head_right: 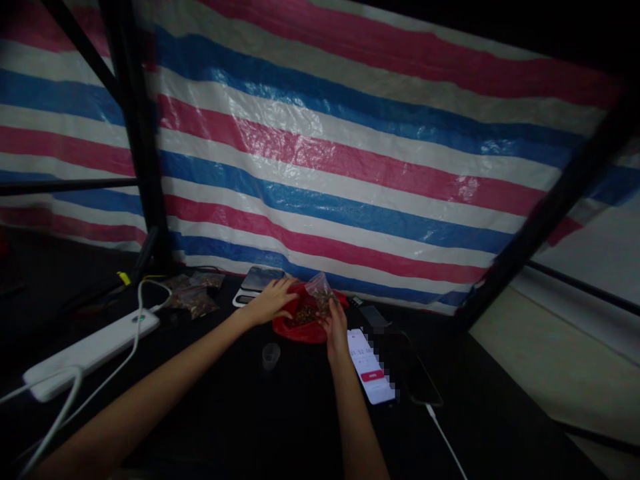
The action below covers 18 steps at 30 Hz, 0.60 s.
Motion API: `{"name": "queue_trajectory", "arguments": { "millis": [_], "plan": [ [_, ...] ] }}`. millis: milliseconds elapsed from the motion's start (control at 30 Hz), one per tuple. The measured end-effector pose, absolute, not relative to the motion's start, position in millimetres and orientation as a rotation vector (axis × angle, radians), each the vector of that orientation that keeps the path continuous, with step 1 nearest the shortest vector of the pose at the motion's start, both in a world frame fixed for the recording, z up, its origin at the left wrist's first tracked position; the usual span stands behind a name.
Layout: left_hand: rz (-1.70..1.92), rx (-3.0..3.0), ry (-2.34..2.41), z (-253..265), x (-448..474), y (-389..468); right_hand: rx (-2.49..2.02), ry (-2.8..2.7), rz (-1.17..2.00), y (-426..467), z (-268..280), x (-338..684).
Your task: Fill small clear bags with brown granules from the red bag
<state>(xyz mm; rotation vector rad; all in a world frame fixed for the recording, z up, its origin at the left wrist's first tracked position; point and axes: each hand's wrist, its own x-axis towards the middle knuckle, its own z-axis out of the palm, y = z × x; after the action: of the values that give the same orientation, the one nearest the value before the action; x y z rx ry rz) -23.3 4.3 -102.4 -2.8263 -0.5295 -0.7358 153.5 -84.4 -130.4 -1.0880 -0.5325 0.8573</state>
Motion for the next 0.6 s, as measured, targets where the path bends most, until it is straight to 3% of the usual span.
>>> {"name": "queue_trajectory", "arguments": {
  "millis": [600],
  "plan": [
    [-0.512, -2.746, -0.496, -90.7, -17.7, 31.4, -1.126, -0.552, 0.862, -91.0, -124.8, 151.1]
  ]
}}
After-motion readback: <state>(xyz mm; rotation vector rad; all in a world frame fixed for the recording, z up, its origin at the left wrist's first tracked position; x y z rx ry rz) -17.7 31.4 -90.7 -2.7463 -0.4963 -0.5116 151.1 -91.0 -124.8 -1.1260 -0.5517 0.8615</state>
